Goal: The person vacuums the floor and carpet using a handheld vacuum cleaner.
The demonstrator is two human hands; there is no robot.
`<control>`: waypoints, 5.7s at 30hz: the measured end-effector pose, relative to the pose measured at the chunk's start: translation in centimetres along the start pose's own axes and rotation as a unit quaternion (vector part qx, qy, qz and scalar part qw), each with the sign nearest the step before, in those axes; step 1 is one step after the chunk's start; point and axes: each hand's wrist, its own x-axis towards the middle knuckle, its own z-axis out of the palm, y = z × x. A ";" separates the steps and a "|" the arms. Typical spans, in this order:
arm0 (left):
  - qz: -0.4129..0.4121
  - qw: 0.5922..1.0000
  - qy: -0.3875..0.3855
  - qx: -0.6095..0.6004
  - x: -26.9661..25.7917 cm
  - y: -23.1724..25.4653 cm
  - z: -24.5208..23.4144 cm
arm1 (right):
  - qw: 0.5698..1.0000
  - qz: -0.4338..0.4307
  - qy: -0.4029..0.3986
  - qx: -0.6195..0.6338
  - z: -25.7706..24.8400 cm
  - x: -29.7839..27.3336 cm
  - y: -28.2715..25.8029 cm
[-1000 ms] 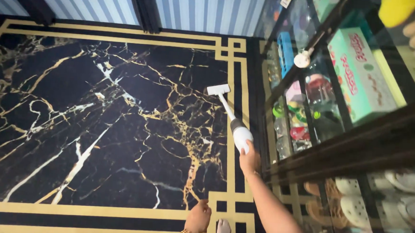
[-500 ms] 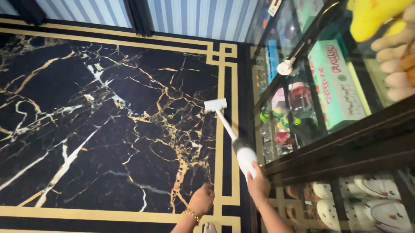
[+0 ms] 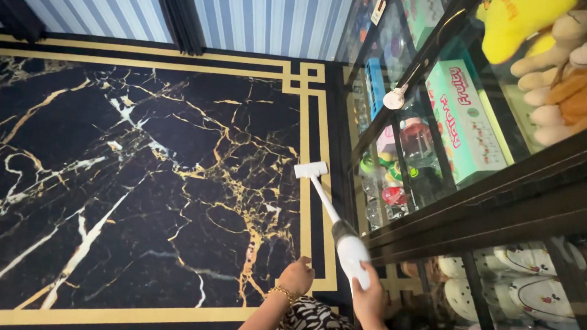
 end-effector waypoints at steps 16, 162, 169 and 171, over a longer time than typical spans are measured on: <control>0.065 0.982 0.175 0.010 -0.6 -6.1 -5.5 | 0.995 0.058 -0.035 -0.066 14.2 20.1 -3.0; -0.087 0.976 0.084 -0.179 23.6 2.5 -17.9 | 0.983 -0.106 -0.054 -0.142 27.2 46.5 -16.7; 0.059 0.987 0.095 -0.116 25.1 5.4 -19.9 | 0.991 -0.029 -0.081 -0.105 19.6 36.2 -15.6; 0.108 0.985 0.097 -0.091 25.2 7.5 -20.5 | 0.996 -0.055 -0.071 -0.022 19.7 33.1 -13.5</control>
